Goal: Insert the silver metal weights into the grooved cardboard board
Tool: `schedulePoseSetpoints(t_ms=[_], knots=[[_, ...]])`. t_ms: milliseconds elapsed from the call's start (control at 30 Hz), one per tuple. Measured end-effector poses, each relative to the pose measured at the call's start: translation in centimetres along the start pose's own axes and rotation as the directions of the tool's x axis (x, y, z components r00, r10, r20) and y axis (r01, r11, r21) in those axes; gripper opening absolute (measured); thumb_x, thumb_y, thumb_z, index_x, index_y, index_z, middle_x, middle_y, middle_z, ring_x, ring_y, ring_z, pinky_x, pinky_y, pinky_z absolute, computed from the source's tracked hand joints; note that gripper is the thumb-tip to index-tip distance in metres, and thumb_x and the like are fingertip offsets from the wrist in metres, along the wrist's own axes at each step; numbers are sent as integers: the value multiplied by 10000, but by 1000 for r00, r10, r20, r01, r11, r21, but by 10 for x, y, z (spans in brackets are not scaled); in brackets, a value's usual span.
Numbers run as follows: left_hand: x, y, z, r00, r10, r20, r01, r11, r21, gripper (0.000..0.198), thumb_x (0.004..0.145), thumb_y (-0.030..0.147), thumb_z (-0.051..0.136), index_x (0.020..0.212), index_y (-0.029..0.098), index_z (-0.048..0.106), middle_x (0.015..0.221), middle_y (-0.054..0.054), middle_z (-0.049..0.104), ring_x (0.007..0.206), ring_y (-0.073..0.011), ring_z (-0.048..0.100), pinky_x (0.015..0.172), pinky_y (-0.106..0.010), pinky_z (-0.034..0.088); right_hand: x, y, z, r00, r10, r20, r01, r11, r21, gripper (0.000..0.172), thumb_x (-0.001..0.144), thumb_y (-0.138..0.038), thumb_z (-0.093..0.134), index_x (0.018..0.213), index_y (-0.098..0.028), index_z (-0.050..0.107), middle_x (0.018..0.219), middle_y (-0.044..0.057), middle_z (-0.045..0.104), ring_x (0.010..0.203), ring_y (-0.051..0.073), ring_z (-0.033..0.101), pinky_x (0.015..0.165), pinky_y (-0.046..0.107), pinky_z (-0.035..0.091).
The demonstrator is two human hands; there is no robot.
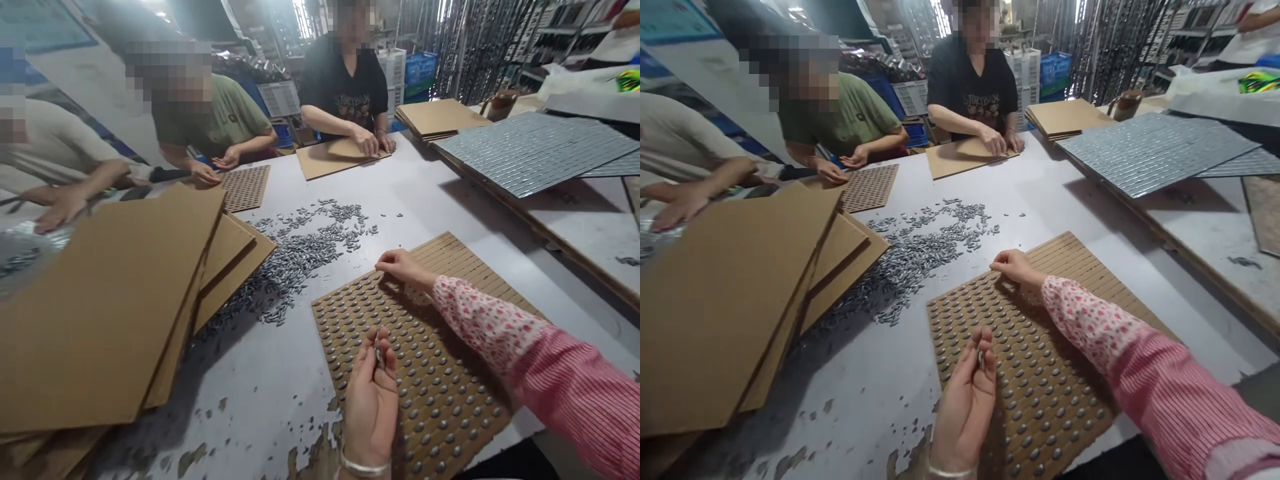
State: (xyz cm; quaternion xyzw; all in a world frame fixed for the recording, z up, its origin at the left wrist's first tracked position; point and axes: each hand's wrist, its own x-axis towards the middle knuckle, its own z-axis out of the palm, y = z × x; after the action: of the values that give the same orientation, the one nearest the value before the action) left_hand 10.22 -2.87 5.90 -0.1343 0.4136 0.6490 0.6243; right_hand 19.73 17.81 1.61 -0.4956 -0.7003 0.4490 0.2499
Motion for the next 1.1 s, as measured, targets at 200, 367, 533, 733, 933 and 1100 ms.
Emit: schedulePoseSetpoints(t_ms=[200,367,533,733,933,1100], knots=[[0,-3,-3,994,-81,-77,81,997,3,146,850,71,466,841,110,606,807,-67,659,577,-69,603,495,-152,516,12,2,17,992,-118,-50,79,871,-485,222,790,-398,573,801,-221,705,816,39,662,890,201,475,755,306,333],[1,-4,-2,998,-54,-19,54,999,-7,210,875,74,410,943,94,607,977,-135,660,782,-126,652,658,-219,557,7,2,23,990,-120,-73,50,787,-615,244,806,-422,550,811,-218,684,900,58,629,942,222,440,785,331,316],[4,-6,-1,999,-14,-39,15,999,28,182,865,55,420,868,90,598,968,-139,666,763,-127,655,620,-209,557,7,5,20,989,-117,-89,33,767,-640,237,794,-426,565,803,-206,653,912,63,606,947,228,433,777,328,319],[3,-10,0,1000,-1,-19,2,999,48,144,849,71,473,864,108,612,941,-93,660,737,-106,641,580,-175,544,12,5,20,992,-113,-56,50,761,-647,241,816,-429,543,874,-218,646,939,65,598,954,234,432,785,341,321],[4,-13,-5,1000,16,11,-16,1000,4,146,850,83,476,871,111,618,801,-29,598,640,-60,570,550,-152,512,15,8,18,981,-185,65,180,712,-679,260,868,-392,476,898,-200,649,990,82,585,984,229,427,792,330,328],[6,-14,-6,999,-28,31,28,1000,-11,113,851,127,493,813,99,595,751,-14,547,569,-39,507,488,-132,472,21,9,13,968,-195,157,249,688,-682,252,864,-397,487,905,-203,642,1005,77,584,985,229,435,789,325,335]])
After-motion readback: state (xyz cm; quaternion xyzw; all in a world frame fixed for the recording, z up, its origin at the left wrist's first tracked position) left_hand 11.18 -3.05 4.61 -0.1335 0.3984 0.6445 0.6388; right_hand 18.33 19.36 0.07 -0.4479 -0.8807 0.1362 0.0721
